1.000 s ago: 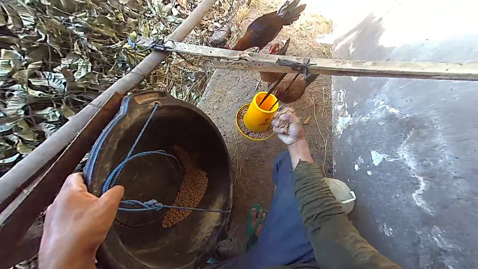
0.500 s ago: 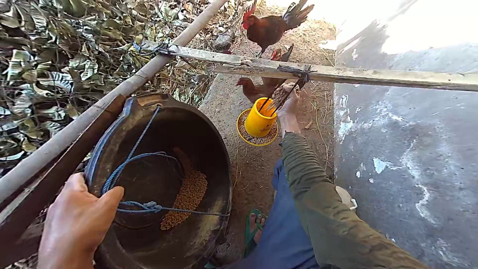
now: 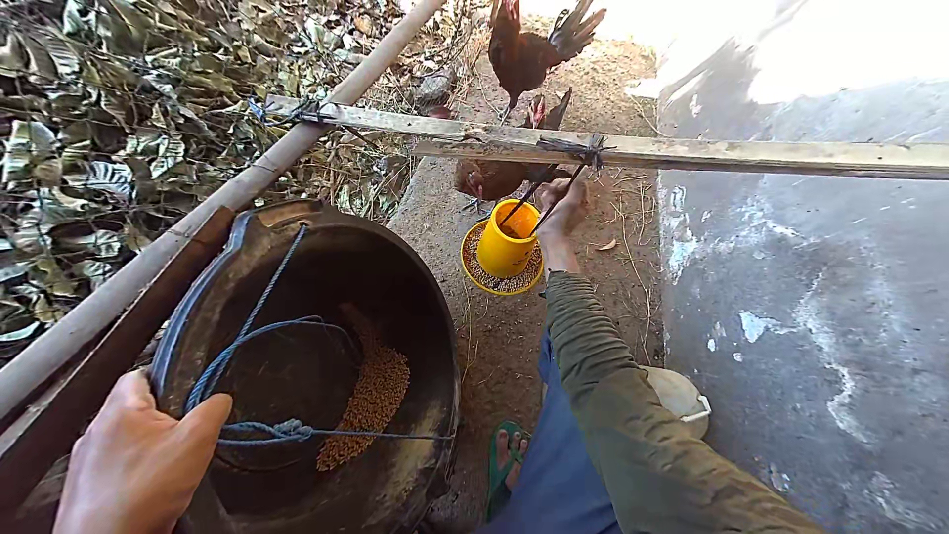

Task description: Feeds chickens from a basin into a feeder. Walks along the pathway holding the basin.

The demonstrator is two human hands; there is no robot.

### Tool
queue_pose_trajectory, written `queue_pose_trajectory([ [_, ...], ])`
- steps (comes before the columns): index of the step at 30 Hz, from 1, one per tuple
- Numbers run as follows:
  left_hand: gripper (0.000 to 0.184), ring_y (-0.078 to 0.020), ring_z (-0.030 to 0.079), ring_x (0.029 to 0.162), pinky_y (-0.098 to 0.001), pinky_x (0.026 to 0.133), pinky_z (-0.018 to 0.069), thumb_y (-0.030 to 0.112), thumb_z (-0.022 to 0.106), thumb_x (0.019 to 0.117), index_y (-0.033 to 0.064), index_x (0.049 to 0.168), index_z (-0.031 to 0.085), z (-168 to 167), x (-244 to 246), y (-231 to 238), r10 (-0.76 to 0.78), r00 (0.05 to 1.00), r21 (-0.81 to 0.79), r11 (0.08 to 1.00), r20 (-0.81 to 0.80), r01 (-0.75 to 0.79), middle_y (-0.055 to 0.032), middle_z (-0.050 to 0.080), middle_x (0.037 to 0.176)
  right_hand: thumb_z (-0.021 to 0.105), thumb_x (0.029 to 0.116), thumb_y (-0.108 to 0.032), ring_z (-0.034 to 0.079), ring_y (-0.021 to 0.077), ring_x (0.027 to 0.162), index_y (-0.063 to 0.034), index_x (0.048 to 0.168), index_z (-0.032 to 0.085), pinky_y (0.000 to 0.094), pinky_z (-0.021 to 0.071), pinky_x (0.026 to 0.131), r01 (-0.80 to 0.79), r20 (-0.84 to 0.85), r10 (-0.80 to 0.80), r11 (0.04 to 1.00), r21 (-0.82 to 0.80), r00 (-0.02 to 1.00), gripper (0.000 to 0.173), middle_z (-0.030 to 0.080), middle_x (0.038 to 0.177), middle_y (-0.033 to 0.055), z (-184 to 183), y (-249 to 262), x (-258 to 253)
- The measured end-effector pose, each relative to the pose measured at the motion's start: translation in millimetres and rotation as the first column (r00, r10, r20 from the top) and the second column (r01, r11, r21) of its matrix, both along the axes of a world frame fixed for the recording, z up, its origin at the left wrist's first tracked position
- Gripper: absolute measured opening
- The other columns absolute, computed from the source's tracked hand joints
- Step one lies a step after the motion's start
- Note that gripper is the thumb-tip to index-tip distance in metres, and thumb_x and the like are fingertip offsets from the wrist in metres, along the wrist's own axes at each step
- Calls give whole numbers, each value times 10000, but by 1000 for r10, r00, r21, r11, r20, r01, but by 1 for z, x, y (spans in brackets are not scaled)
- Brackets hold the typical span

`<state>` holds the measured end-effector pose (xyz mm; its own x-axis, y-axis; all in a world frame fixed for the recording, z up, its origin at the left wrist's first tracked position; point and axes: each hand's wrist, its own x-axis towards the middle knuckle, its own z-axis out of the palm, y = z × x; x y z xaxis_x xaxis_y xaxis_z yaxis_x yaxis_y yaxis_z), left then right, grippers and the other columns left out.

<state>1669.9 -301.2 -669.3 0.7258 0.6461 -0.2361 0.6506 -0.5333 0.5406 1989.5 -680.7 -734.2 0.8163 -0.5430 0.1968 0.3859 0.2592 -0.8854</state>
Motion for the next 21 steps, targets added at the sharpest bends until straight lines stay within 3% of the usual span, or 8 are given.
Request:
queue_pose_trajectory([
  [3, 536, -444, 627, 963, -709, 734, 464, 261, 681, 775, 43, 1248, 553, 10, 3, -10, 28, 999, -22, 999, -16, -29, -257, 637, 1052, 299, 1106, -475, 347, 67, 396, -185, 653, 417, 260, 349, 422, 148, -81, -138, 979, 138, 987, 551, 334, 473, -72, 2, -24, 0],
  [6, 426, -459, 633, 943, -708, 733, 473, 163, 705, 878, 34, 1248, 539, 25, 5, -23, 97, 991, -47, 994, -89, -101, -263, 637, 1021, 236, 1106, -460, 305, 73, 380, -208, 643, 376, 262, 329, 412, 119, -114, -99, 975, 186, 989, 545, 284, 454, -76, -11, -26, -55],
  [10, 382, -412, 641, 811, -649, 599, 474, 161, 676, 851, 78, 1201, 548, 22, 2, -23, 86, 995, -40, 995, -53, -88, -203, 636, 924, 300, 1099, -283, 371, 44, 390, -175, 681, 444, 254, 379, 414, -273, -341, 191, 938, -212, 921, 455, 345, 460, -93, -74, 55, -161],
  [11, 373, -400, 643, 796, -633, 584, 474, 160, 672, 854, 82, 1195, 542, 21, 1, -22, 70, 997, -49, 996, -43, -72, -190, 636, 908, 354, 1096, -248, 434, 78, 442, -83, 728, 522, 290, 440, 464, -469, -471, 284, 816, -338, 835, 438, 408, 503, -37, -97, 75, -182],
  [13, 360, -386, 639, 773, -605, 563, 465, 142, 667, 858, 80, 1186, 530, 20, -1, -23, 42, 999, -58, 997, -25, -44, -179, 630, 888, 463, 1088, -238, 616, 254, 694, 88, 935, 666, 449, 546, 708, -833, -754, 369, 345, -432, 543, 413, 617, 739, 167, -141, 112, -205],
  [16, 357, -371, 625, 720, -576, 523, 442, 144, 649, 857, 88, 1188, 529, 20, -5, -23, 56, 998, -60, 996, -29, -58, -173, 619, 865, 611, 1015, -272, 624, 380, 1221, 18, 1256, 668, 563, 487, 1059, -876, -903, 363, -329, -353, 228, 381, 653, 1282, 241, -213, 166, -204],
  [18, 361, -343, 631, 690, -557, 494, 457, 163, 652, 864, 115, 1201, 533, 20, -7, -21, 66, 996, -64, 996, -53, -69, -153, 624, 862, 674, 956, -445, 442, 421, 1422, -73, 1440, 576, 631, 351, 1152, -769, -937, 312, -555, -316, 159, 618, 490, 1514, 242, -242, 191, -211],
  [21, 437, -377, 651, 868, -651, 644, 487, 202, 684, 868, 132, 1276, 544, 18, -4, -13, 30, 998, -59, 998, -62, -34, -171, 652, 990, 657, 839, -725, 323, 448, 1489, -143, 1570, 427, 705, 269, 1156, -723, -937, 317, -611, -323, 151, 962, 349, 1626, 218, -258, 208, -236],
])
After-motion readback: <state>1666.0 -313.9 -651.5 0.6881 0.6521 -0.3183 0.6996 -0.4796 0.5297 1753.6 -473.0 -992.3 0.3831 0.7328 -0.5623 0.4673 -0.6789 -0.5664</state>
